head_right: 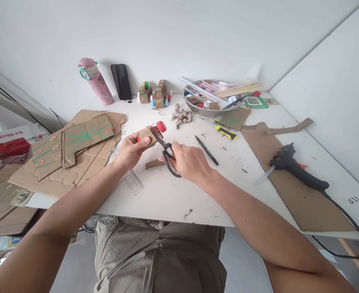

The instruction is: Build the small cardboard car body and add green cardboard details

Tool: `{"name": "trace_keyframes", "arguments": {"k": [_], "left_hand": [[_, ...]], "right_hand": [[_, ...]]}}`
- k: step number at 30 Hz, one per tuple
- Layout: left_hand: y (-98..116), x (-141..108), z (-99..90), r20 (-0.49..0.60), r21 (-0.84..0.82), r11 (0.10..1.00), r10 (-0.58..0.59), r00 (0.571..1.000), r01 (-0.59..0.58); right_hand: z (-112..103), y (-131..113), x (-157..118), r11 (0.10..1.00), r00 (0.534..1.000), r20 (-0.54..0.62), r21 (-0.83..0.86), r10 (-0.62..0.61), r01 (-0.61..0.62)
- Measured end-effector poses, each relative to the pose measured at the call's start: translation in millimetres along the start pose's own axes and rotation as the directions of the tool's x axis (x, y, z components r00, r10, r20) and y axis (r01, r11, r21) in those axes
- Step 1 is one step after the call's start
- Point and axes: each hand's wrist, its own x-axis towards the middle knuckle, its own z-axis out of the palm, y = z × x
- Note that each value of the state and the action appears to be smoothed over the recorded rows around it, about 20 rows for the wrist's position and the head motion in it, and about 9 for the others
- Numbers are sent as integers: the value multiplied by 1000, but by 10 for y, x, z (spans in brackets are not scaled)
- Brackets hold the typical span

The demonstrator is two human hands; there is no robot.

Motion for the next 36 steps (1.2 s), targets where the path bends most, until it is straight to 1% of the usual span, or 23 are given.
{"name": "trace_keyframes", "arguments": {"k": [6, 11, 15, 20, 22, 24, 26, 28, 30, 31, 33, 35, 36], "left_hand": [[-18, 21, 3, -14, 19, 1000, 3, 1000, -3], [-17, 24, 4, -8, 11, 1000, -10, 1000, 10], [-12, 18, 11, -5, -3, 1000, -9, 1000, 9], [25, 5, 51, 7, -67, 997, -34, 999, 35], [49, 0, 67, 32, -86, 995, -53, 998, 55], [70, 0, 71, 55, -97, 992, -73, 996, 78], [83, 8, 57, 70, -105, 989, -96, 993, 103], [85, 23, 31, 77, -115, 985, -118, 990, 127], [81, 43, 1, 76, -120, 983, -131, 988, 140], [78, 56, -14, 72, -118, 983, -131, 989, 139], [72, 85, -43, 59, -89, 989, -116, 991, 121], [72, 118, -75, 43, -38, 995, -86, 995, 88], [76, 136, -93, 30, -13, 998, -65, 997, 65]], "right_hand": [[-47, -39, 14, 998, 995, 89, -45, 47, -43], [-70, -62, 8, 994, 997, 71, -101, 40, -32], [-46, -64, 8, 995, 997, 68, -95, 46, -39], [15, -60, 23, 998, 999, 24, 31, 45, -46], [15, -47, 27, 991, 998, -10, 116, 61, -59], [-17, -6, 30, 973, 994, -68, 220, 89, -72], [-79, 72, 39, 943, 976, -150, 317, 159, -105], [-159, 181, 64, 920, 939, -216, 349, 266, -180], [-239, 303, 107, 909, 902, -218, 281, 372, -307], [-274, 361, 132, 901, 890, -187, 215, 417, -377], [-331, 466, 179, 870, 867, -77, 65, 493, -489], [-373, 558, 208, 832, 832, 44, -68, 553, -550], [-387, 605, 212, 814, 811, 85, -123, 578, -567]]}}
